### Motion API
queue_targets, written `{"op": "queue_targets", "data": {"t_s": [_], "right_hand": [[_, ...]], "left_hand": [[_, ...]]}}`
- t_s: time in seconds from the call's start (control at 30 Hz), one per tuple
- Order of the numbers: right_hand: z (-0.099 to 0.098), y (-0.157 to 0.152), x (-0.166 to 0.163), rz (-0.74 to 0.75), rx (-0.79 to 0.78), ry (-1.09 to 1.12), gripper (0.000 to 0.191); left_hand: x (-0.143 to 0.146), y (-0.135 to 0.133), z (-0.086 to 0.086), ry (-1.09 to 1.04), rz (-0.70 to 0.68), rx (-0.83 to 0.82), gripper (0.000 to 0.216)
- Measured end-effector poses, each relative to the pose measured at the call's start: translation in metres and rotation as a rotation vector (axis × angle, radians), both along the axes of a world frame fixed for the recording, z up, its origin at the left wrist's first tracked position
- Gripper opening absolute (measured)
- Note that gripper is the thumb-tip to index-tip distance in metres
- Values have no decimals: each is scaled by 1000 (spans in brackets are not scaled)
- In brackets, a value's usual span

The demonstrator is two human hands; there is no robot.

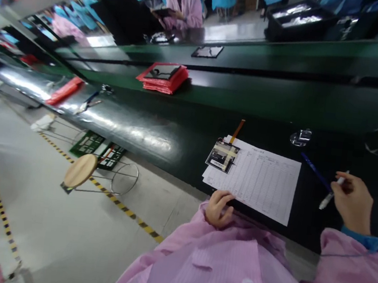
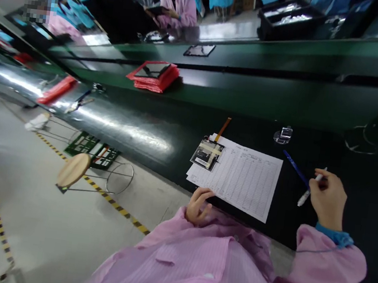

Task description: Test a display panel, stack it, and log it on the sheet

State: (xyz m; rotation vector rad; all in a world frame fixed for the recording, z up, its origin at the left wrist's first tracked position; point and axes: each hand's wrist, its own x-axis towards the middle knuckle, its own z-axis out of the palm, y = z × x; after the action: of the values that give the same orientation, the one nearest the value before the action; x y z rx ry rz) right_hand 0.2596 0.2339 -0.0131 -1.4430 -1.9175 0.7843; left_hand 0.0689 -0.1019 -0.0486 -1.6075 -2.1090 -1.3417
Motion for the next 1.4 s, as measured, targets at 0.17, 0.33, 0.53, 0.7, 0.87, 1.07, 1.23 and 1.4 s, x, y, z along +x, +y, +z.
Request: {"op": "queue_targets", "data": {"t_s": [0.17, 0.33, 0.53, 0.7, 0.87, 1.07, 1.23, 1.4], "right_hand": [[7, 11, 10, -187, -158, 305, 43], [20, 28, 14, -175, -192, 340, 56], [50, -55, -21, -68, -681, 1123, 40], [46, -112, -35, -1, -991, 1255, 27], [36, -107, -34, -10, -1117, 1342, 18], [38, -112, -39, 51, -1086, 1384, 28], [44, -74, -36, 249, -915, 1043, 32], [44, -11, -30, 143, -295, 306, 36]], "left_hand": [[5, 14, 15, -37, -71, -19, 25], [29, 53, 24, 57, -403, -179, 20], [64, 96, 30, -70, -642, -215, 61], [66, 110, 31, -134, -671, -30, 37], [58, 112, 26, -52, -719, 23, 52], [67, 111, 25, -231, -601, -20, 28], [59, 102, 24, -201, -568, -148, 54], [49, 86, 10, 14, -494, -222, 32]]}}
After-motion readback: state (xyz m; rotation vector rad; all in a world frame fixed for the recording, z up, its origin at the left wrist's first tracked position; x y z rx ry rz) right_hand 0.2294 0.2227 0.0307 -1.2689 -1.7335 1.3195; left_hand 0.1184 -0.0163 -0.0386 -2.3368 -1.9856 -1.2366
